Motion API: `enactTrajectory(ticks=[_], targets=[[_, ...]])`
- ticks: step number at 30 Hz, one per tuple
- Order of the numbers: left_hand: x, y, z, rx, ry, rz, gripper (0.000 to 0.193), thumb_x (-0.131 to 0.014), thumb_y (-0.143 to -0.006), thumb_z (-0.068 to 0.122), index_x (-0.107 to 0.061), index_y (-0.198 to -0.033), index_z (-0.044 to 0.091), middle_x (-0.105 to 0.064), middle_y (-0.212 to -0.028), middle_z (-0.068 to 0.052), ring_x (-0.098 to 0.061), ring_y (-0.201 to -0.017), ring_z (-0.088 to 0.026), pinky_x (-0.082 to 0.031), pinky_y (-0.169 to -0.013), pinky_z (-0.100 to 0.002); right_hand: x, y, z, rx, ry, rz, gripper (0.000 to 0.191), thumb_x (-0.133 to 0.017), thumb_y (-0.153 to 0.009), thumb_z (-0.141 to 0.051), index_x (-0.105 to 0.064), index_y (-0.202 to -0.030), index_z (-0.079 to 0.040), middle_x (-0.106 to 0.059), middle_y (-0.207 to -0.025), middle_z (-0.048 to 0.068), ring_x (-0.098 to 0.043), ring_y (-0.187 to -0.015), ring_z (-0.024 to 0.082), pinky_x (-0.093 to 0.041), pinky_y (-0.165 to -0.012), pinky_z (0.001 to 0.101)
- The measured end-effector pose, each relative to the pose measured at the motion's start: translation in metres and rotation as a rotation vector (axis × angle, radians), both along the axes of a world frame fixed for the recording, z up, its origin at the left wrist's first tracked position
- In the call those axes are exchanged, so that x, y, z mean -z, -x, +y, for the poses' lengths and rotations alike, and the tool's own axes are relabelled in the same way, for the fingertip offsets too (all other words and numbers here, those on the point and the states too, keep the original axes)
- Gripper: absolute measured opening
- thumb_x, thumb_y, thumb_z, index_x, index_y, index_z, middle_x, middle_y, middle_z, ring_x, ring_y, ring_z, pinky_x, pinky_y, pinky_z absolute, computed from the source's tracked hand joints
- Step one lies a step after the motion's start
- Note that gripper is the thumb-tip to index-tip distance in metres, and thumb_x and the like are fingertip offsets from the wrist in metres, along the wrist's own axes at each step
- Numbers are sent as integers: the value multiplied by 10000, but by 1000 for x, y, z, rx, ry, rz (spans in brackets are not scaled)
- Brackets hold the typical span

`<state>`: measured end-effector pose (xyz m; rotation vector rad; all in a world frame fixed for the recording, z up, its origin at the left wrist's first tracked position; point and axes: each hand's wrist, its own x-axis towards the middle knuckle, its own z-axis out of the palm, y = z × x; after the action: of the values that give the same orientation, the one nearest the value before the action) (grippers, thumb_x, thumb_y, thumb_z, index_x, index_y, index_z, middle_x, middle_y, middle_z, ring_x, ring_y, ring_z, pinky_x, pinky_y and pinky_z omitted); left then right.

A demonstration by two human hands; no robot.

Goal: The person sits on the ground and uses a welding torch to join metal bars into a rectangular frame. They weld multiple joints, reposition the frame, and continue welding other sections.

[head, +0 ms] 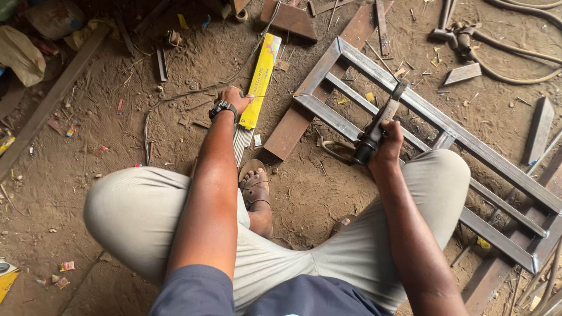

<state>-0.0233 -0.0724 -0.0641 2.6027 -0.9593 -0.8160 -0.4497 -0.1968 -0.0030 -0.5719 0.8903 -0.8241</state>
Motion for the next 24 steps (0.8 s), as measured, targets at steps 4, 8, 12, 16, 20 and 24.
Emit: enactTrajectory(ticks=[4,8,12,16,20,24], targets=[[15,3,-1,-15,-5,2,471,-778,-866,527,-777,-978,69,-754,-1040,-165,-710,-978,-329,-545,-860,-451,-9,0,9,-95,77,108,323,-600,-902,-329,-576,-1062,-49,-628,-867,95,-659,-716,222,-595,-628,398],[24,5,4,-72,22,-4,448,-813,-833,478,-776,-1001,64,-755,-1049,-176,-716,-982,-326,-550,-862,-445,-21,-1,16,-177,184,251,389,-617,-860,-308,-537,-1116,-26,-611,-887,99,-629,-707,202,-576,-597,366],[22,5,9,-130,24,9,456,-847,-812,447,-765,-1032,55,-742,-1062,-179,-705,-979,-316,-552,-836,-436,-38,-8,20,-276,364,488,601,-637,-829,-305,-543,-1290,69,-574,-899,121,-589,-726,185,-534,-577,324],[21,7,10,-187,-39,109,417,-805,-854,461,-764,-1061,101,-767,-1050,-122,-740,-924,-239,-569,-800,-395,-63,-11,16,-312,429,698,910,-676,-715,-313,-410,-1520,18,-592,-975,134,-614,-747,171,-595,-612,330],[26,7,7,-182,-31,131,414,-799,-861,451,-755,-1076,100,-772,-1047,-118,-755,-884,-219,-580,-776,-373,-84,-8,3,-433,527,857,985,-740,-696,-332,-395,-1554,7,-635,-1090,152,-683,-843,187,-639,-747,349],[31,7,4,-163,-40,123,412,-784,-876,459,-771,-1085,104,-783,-1068,-109,-763,-929,-225,-586,-806,-383,-83,-9,9,-503,691,1038,1056,-874,-721,-341,-353,-1572,5,-657,-1181,200,-695,-965,245,-635,-837,380]])
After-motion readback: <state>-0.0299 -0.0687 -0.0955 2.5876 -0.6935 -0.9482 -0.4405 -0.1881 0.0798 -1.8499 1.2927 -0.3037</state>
